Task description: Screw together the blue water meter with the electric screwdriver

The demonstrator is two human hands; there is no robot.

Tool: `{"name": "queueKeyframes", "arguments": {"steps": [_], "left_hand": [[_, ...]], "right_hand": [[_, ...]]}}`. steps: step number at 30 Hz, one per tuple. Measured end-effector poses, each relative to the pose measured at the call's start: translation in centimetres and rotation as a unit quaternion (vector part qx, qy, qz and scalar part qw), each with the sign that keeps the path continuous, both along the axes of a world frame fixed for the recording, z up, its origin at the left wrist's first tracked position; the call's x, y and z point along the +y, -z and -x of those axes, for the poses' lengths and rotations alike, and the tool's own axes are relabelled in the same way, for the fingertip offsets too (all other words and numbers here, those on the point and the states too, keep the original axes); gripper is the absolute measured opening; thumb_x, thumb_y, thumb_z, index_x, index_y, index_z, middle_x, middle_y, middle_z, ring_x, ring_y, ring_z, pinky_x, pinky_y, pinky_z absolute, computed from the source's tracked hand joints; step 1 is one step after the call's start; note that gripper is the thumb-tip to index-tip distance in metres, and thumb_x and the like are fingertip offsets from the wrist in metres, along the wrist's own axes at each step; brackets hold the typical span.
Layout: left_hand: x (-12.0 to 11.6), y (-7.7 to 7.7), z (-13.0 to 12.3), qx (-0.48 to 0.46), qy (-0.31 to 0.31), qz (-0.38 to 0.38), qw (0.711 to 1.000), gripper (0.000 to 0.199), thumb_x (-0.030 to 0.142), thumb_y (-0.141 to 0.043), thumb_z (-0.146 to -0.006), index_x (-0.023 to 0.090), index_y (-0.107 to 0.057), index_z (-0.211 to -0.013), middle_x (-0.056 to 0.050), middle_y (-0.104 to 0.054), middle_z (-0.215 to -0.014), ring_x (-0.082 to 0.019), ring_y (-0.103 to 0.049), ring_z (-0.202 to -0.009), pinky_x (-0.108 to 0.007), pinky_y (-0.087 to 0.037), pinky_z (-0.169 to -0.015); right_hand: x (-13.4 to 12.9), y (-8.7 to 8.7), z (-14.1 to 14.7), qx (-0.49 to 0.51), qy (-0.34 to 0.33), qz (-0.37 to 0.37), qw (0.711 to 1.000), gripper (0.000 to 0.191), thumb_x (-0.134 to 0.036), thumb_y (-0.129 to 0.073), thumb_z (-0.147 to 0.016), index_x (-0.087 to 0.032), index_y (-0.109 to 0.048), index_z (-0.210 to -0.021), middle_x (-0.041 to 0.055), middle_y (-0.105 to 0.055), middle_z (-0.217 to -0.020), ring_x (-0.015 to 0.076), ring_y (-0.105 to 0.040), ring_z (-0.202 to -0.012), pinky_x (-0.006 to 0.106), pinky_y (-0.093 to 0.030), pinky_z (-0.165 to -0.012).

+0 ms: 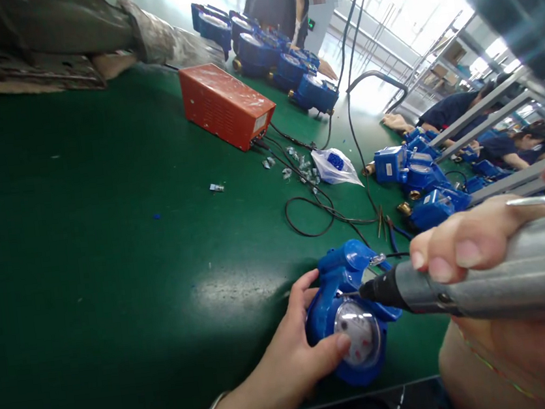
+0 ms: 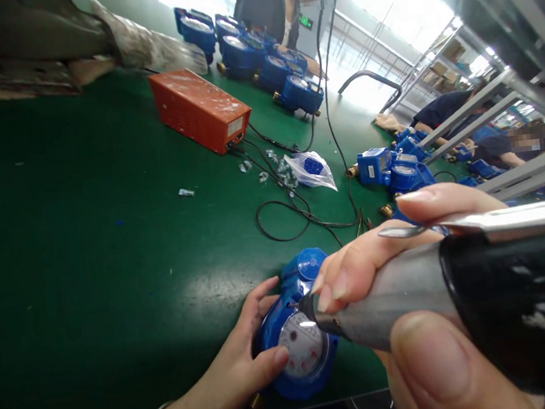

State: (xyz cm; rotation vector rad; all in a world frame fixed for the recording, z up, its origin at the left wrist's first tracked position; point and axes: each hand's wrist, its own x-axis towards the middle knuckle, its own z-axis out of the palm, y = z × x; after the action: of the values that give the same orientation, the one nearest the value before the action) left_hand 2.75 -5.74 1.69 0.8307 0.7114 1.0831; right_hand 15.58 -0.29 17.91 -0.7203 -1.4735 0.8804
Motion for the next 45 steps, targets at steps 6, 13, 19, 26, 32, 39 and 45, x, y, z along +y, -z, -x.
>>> {"name": "queueKeyframes", "arguments": {"steps": [6, 13, 19, 26, 32, 39, 45], "left_hand": [[0.0, 0.1, 0.1, -0.022, 0.005, -0.01, 1.0, 0.085, 0.045, -0.073, -0.076, 0.027, -0.016, -0.137, -0.014, -0.038, -0.133, -0.032, -0.049, -0.117, -0.046, -0.042, -0.097], [-0.2, 0.3, 0.4, -0.017, 0.013, -0.022, 1.0, 0.082, 0.043, -0.071, -0.078, 0.028, -0.015, -0.137, -0.014, -0.038, -0.134, -0.03, -0.048, -0.118, -0.046, -0.04, -0.099], [-0.3, 0.0, 0.4, -0.026, 0.013, -0.019, 0.999, 0.081, 0.041, -0.071, -0.079, 0.027, -0.015, -0.137, -0.014, -0.036, -0.135, -0.031, -0.044, -0.122, -0.045, -0.04, -0.098], [-0.3, -0.1, 0.2, -0.035, 0.006, -0.011, 0.999, 0.08, 0.041, -0.07, -0.079, 0.027, -0.016, -0.136, -0.014, -0.037, -0.135, -0.031, -0.044, -0.123, -0.047, -0.038, -0.101], [-0.2, 0.3, 0.3, -0.039, 0.017, -0.022, 0.999, 0.081, 0.041, -0.07, -0.08, 0.027, -0.014, -0.136, -0.014, -0.036, -0.136, -0.032, -0.044, -0.122, -0.048, -0.039, -0.099], [-0.3, -0.2, 0.5, -0.023, 0.014, -0.035, 0.999, 0.079, 0.044, -0.068, -0.081, 0.026, -0.014, -0.136, -0.015, -0.034, -0.136, -0.034, -0.04, -0.125, -0.05, -0.035, -0.101], [-0.4, -0.3, 0.3, -0.026, 0.015, -0.037, 0.999, 0.078, 0.044, -0.067, -0.082, 0.026, -0.012, -0.136, -0.015, -0.033, -0.136, -0.031, -0.039, -0.126, -0.05, -0.033, -0.102]], "right_hand": [[0.6, 0.1, -0.1, -0.023, -0.018, 0.012, 0.999, 0.056, -0.043, -0.081, -0.055, -0.035, -0.055, -0.104, 0.0024, -0.064, -0.082, 0.0303, -0.065, -0.079, 0.05, -0.057, -0.062], [-0.8, 1.1, 1.2, -0.052, -0.001, 0.024, 0.998, 0.048, -0.043, -0.072, -0.072, -0.027, -0.05, -0.112, 0.0008, -0.063, -0.071, 0.0223, -0.063, -0.063, 0.044, -0.055, -0.063], [-1.0, 1.3, 1.6, -0.057, -0.013, 0.004, 0.998, 0.041, -0.039, -0.067, -0.076, -0.022, -0.049, -0.11, 0.0009, -0.063, -0.069, 0.0208, -0.062, -0.06, 0.044, -0.055, -0.063], [-1.7, 1.3, 2.6, -0.027, 0.08, 0.013, 0.996, 0.035, -0.047, -0.063, -0.081, -0.024, -0.052, -0.105, -0.0006, -0.06, -0.063, 0.0196, -0.058, -0.054, 0.042, -0.054, -0.06], [-1.0, 0.6, 2.9, -0.073, 0.029, 0.017, 0.997, 0.03, -0.042, -0.065, -0.08, -0.024, -0.053, -0.101, -0.0013, -0.059, -0.063, 0.0187, -0.057, -0.054, 0.041, -0.053, -0.062], [-1.0, 1.0, 3.0, -0.059, 0.042, -0.005, 0.997, 0.028, -0.045, -0.06, -0.085, -0.024, -0.052, -0.102, -0.0013, -0.059, -0.061, 0.0185, -0.057, -0.052, 0.039, -0.052, -0.058], [-0.7, 1.2, 1.7, -0.068, -0.017, 0.016, 0.997, 0.037, -0.043, -0.066, -0.081, -0.024, -0.05, -0.108, 0.0012, -0.062, -0.068, 0.0196, -0.06, -0.057, 0.04, -0.054, -0.059]]}}
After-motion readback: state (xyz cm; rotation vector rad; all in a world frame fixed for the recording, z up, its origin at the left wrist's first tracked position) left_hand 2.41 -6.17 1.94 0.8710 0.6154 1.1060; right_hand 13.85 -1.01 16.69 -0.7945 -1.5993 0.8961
